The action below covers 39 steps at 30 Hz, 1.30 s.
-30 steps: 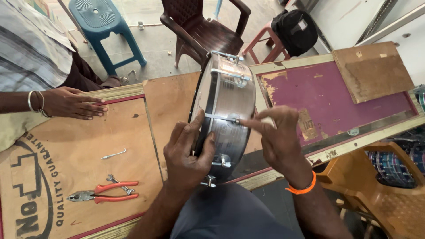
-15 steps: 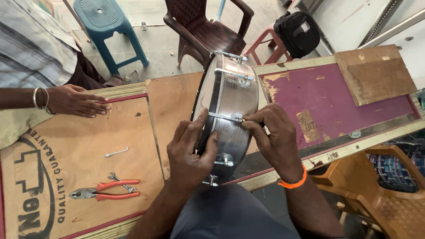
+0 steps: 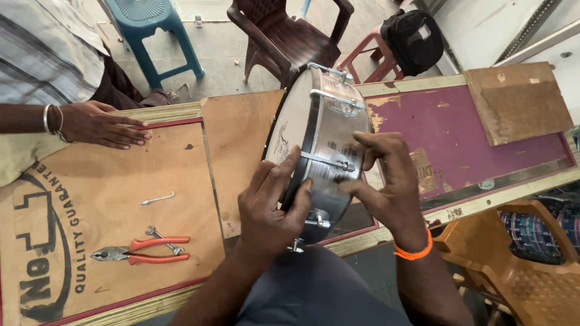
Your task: The person attaches tension rods and hardware parts to the side shell of a snare drum shell by hand, using a small tool on the lugs.
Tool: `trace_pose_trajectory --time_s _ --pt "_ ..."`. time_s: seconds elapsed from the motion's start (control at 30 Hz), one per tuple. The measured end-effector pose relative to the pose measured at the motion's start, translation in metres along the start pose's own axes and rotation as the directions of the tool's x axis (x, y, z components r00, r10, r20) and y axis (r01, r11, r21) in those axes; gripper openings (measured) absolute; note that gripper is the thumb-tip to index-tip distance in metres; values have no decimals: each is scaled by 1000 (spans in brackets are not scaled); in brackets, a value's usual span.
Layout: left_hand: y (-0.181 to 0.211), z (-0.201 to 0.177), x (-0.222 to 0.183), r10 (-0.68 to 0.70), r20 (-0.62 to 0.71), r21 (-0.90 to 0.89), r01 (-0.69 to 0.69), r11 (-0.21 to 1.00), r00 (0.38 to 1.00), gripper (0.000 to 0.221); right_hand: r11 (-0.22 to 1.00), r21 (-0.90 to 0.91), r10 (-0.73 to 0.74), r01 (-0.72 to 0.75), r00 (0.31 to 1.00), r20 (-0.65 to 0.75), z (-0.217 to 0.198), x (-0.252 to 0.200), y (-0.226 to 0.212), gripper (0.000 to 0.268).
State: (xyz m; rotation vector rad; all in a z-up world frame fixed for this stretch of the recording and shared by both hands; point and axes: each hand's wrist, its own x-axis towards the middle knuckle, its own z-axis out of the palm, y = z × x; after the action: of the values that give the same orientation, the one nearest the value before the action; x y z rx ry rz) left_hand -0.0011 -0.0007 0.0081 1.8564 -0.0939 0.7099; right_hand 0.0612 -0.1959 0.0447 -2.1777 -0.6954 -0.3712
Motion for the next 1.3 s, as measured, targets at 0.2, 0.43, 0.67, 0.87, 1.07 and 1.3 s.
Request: trace_pose_trajectory --time_s 0.2,0.43,0.67,0.87,1.07,1.3 --pt "-1 -1 1 -26 15 -20 26 999 1000 50 999 -46 -7 9 999 37 2 -4 8 23" --pt "1 -3 3 2 -10 -16 -2 1000 1000 49 1000 -11 17 -17 1000 2 1 0 4 43" --pt "2 -5 4 -17 -4 -1 17 1000 1000 47 971 -232 -42 58 996 74 -1 2 3 19" --pt "2 -7 0 14 -13 -2 -14 1000 1000 47 983 -185 34 -18 996 84 -4 -1 9 32" --pt "2 4 -5 77 -66 5 -77 997 995 44 949 -316 58 11 977 207 -19 -10 34 20" --pt "1 0 -4 18 -61 -23 -20 1000 998 48 942 -334 117 38 894 432 -25 13 69 17"
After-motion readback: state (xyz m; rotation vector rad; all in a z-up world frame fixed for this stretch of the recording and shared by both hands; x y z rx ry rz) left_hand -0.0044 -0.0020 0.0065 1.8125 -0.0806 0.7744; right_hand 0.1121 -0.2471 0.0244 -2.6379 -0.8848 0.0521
